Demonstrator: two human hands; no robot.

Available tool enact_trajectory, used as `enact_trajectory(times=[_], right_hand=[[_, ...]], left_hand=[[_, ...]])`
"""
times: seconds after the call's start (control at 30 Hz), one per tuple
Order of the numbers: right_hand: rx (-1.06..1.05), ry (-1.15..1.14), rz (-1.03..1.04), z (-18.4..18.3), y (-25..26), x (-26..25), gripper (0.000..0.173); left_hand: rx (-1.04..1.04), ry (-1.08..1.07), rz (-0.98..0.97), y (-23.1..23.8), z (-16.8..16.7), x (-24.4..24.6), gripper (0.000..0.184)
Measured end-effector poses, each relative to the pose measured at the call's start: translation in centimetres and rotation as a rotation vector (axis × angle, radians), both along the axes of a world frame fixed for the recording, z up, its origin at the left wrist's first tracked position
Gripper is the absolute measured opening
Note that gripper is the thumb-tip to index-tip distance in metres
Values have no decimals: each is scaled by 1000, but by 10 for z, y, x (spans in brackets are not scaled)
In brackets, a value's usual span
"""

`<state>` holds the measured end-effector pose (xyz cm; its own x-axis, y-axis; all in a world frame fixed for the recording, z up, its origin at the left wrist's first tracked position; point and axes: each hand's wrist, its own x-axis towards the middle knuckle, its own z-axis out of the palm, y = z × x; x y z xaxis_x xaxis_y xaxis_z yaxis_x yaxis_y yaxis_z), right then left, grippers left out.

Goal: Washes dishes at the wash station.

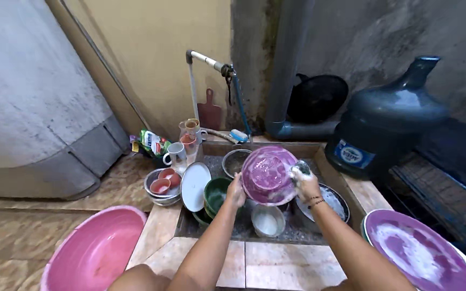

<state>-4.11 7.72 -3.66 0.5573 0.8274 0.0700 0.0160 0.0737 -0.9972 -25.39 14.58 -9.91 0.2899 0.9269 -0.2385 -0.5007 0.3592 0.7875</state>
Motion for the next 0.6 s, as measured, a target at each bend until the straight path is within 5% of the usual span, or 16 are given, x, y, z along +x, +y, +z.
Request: enact_trajectory(times=[0.17, 0.3, 0.37, 0.47, 0.6], right_hand=[[-189, -434, -96, -33, -3, -8, 57], [-64, -616, 136, -50, -22, -54, 70], [37, -719, 239, -58, -28, -78, 75], [187, -870, 204, -46, -23, -85, 49], [-60, -706, 104, -13, 4, -49, 37]], left_hand=[[-4, 31, 256, -19, 41, 27, 65], [35, 182, 446, -16, 58, 44, 68], [149, 318, 398, -26, 62, 48, 63], [354, 506, 223, -43, 60, 47, 58], [494, 624, -8, -61, 43, 48, 53]])
